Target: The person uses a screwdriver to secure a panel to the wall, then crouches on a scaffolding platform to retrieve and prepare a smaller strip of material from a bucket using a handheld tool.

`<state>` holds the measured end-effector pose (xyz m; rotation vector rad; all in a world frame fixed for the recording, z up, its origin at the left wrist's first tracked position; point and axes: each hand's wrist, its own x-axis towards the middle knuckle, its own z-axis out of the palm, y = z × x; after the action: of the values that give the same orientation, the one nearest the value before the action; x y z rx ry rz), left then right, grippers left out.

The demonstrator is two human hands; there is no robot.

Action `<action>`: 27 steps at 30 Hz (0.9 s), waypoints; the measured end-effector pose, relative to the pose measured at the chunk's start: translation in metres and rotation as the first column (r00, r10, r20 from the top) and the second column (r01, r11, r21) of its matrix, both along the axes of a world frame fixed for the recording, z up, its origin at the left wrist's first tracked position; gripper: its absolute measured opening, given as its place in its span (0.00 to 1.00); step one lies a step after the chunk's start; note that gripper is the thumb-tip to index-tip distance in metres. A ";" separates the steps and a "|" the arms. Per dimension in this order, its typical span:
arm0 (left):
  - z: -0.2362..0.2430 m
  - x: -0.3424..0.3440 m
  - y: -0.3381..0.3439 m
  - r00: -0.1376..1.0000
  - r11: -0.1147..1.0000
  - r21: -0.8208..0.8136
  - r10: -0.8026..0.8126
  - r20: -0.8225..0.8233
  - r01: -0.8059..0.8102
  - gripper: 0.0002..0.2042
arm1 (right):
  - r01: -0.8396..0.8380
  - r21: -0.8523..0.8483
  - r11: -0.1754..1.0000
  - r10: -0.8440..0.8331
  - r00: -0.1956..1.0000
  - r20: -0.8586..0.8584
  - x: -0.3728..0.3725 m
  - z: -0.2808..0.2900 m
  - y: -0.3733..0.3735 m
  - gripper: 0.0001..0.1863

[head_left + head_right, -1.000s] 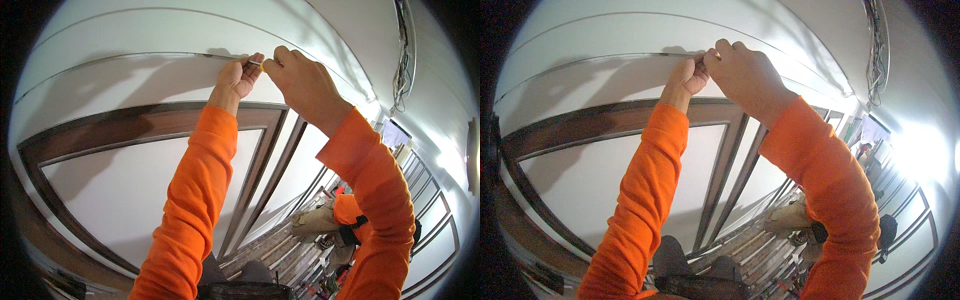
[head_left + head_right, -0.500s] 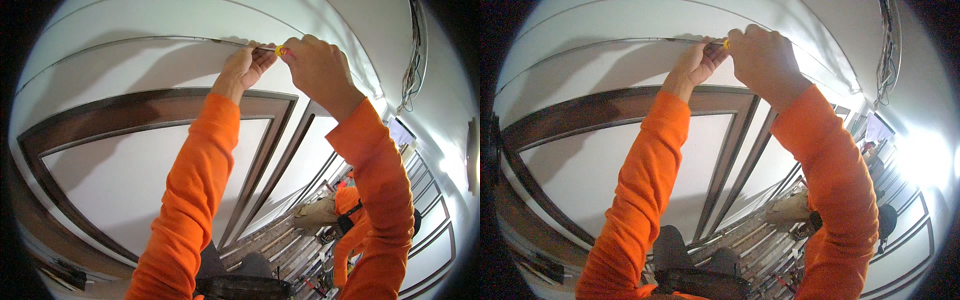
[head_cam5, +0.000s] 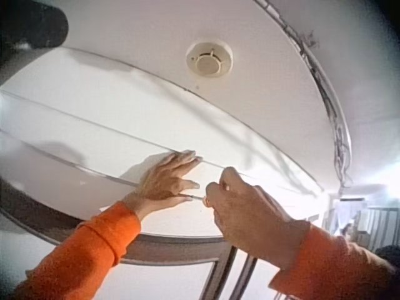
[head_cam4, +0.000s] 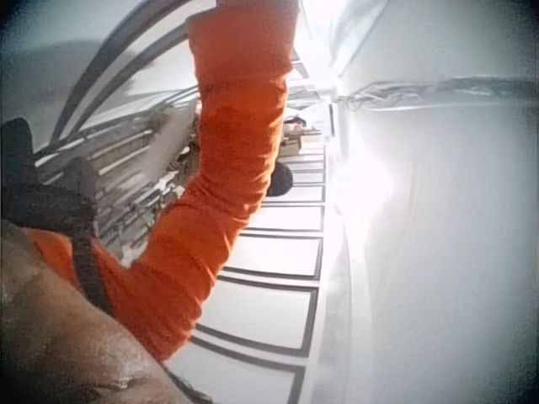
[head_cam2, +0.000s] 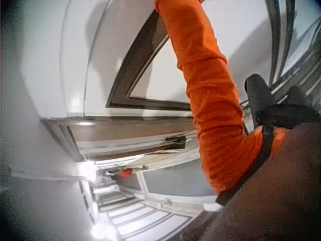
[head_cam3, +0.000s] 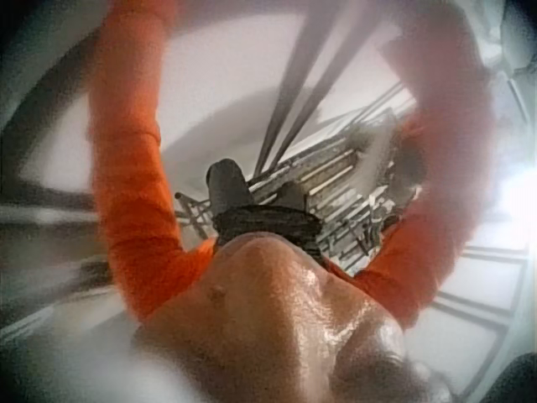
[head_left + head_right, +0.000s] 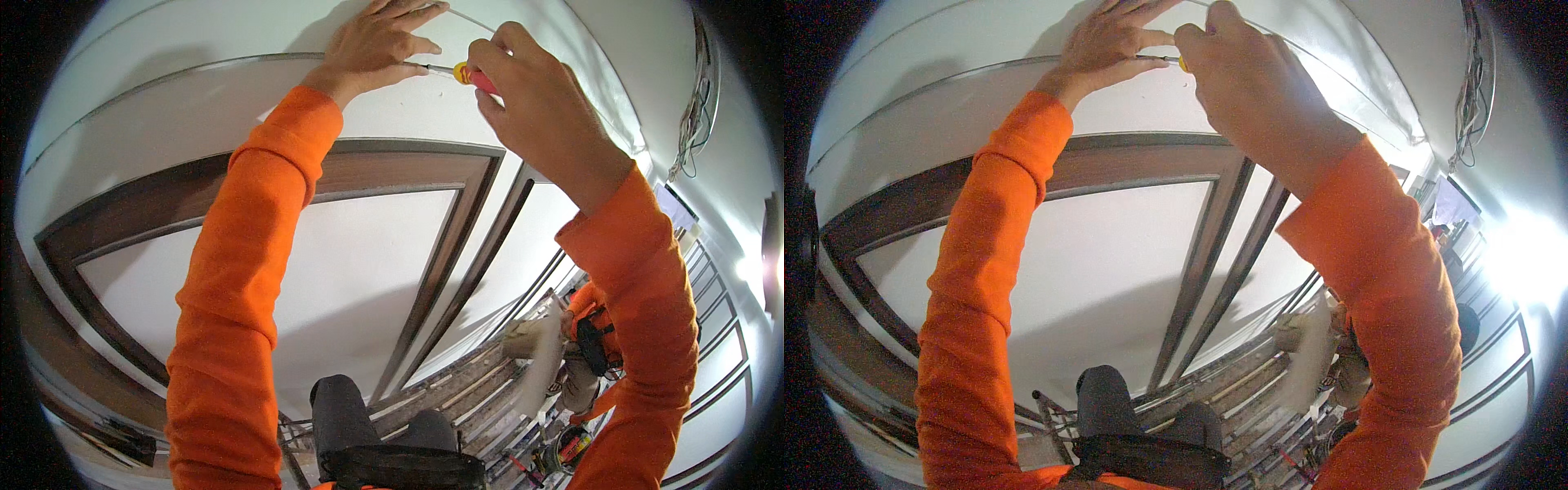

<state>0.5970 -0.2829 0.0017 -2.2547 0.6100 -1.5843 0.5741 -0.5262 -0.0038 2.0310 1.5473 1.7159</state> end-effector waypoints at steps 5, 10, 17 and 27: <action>0.006 -0.011 0.002 0.998 0.998 0.014 0.056 -0.032 -0.056 0.09 | 0.249 -0.020 0.968 -0.233 0.929 0.287 -0.009 0.010 0.002 0.08; 0.001 -0.001 0.002 1.000 0.999 -0.043 0.026 -0.008 -0.027 0.09 | 0.360 0.006 0.933 -0.358 0.928 0.102 -0.043 0.018 0.015 0.11; -0.004 0.002 0.003 1.000 0.998 -0.065 -0.012 -0.001 0.012 0.10 | 0.409 0.034 0.912 -0.407 0.912 -0.045 -0.053 0.005 0.019 0.14; -0.005 0.007 0.003 0.999 0.999 -0.040 -0.009 0.042 0.010 0.09 | 0.351 0.157 0.923 -0.309 0.920 -0.240 -0.037 -0.003 0.012 0.10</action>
<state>0.6043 -0.2798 -0.0035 -2.2443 0.5837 -1.6585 0.5370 -0.5143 -0.0073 2.4715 1.0205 1.6193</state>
